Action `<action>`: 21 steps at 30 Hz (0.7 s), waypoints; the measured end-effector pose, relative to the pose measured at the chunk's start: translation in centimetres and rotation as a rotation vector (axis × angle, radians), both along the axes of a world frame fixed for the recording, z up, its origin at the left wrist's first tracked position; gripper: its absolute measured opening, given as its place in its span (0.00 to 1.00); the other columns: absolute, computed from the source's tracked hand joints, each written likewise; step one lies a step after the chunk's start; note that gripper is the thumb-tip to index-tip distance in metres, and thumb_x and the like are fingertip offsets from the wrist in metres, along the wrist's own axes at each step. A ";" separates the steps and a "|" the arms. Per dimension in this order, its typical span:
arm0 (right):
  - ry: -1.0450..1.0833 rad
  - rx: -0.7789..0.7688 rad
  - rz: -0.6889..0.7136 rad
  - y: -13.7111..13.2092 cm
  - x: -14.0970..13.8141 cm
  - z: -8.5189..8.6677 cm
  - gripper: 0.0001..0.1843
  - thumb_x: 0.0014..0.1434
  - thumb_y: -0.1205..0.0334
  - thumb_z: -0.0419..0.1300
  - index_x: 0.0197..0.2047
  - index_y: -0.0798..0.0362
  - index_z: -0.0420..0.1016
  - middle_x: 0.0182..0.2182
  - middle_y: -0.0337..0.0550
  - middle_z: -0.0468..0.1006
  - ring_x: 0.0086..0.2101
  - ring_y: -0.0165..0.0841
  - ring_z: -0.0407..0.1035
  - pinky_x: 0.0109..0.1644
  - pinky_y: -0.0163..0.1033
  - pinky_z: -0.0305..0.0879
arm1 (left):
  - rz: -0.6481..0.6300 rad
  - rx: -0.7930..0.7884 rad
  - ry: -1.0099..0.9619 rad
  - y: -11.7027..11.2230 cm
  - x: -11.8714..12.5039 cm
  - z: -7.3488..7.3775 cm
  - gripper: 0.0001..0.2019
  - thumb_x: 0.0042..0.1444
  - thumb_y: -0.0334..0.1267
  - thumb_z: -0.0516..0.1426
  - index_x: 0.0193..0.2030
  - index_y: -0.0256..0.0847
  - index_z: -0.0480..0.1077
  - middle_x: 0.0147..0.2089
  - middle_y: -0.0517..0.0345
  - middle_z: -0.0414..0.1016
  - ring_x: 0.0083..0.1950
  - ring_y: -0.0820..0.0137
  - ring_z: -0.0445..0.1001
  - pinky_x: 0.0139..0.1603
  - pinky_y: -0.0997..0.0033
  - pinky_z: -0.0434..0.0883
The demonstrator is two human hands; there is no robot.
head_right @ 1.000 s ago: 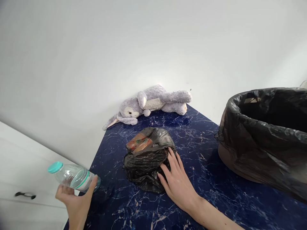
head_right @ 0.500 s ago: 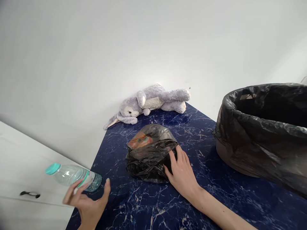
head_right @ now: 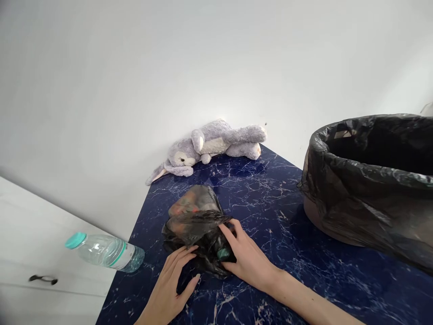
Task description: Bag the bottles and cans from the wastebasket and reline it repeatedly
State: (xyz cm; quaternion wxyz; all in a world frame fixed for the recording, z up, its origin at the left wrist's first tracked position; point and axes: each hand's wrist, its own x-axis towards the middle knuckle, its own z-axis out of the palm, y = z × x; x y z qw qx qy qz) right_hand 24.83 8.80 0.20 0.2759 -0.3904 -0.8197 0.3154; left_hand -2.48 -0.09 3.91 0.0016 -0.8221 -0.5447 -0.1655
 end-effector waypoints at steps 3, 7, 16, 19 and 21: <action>0.011 -0.004 0.106 -0.6 -0.1 0.5 0.48 0.63 0.66 0.65 0.78 0.37 0.46 0.72 0.54 0.53 0.59 0.47 0.73 0.52 0.44 0.80 | 0.030 -0.033 -0.075 -0.3 -0.3 -0.1 0.21 0.74 0.42 0.57 0.71 0.54 0.65 0.66 0.50 0.79 0.68 0.53 0.76 0.63 0.51 0.80; 0.028 0.013 0.175 -1.3 -0.2 1.0 0.40 0.64 0.68 0.66 0.73 0.39 0.54 0.68 0.54 0.58 0.53 0.45 0.76 0.47 0.46 0.80 | 0.056 -0.048 -0.225 -0.8 -0.4 0.0 0.15 0.76 0.39 0.50 0.63 0.50 0.72 0.50 0.49 0.83 0.53 0.57 0.82 0.54 0.56 0.81; 0.062 0.149 0.318 -1.7 -0.3 0.8 0.19 0.64 0.61 0.69 0.58 0.47 0.76 0.61 0.54 0.64 0.59 0.48 0.68 0.58 0.51 0.75 | -0.037 -0.071 -0.166 -0.7 0.3 0.3 0.20 0.76 0.34 0.46 0.37 0.46 0.76 0.41 0.52 0.79 0.43 0.60 0.79 0.56 0.53 0.76; 0.074 0.162 0.355 -1.8 -0.4 1.0 0.18 0.68 0.51 0.68 0.59 0.46 0.79 0.58 0.54 0.67 0.57 0.48 0.67 0.55 0.51 0.74 | -0.012 -0.024 -0.161 -0.7 0.7 0.2 0.19 0.76 0.35 0.48 0.34 0.46 0.75 0.42 0.52 0.80 0.44 0.61 0.80 0.58 0.53 0.76; 0.070 0.173 0.371 -1.9 -0.4 1.3 0.18 0.69 0.49 0.66 0.59 0.46 0.81 0.56 0.54 0.69 0.56 0.48 0.67 0.55 0.51 0.72 | -0.008 0.012 -0.157 -0.6 0.9 0.2 0.18 0.75 0.35 0.51 0.33 0.46 0.74 0.40 0.53 0.80 0.42 0.62 0.80 0.54 0.55 0.77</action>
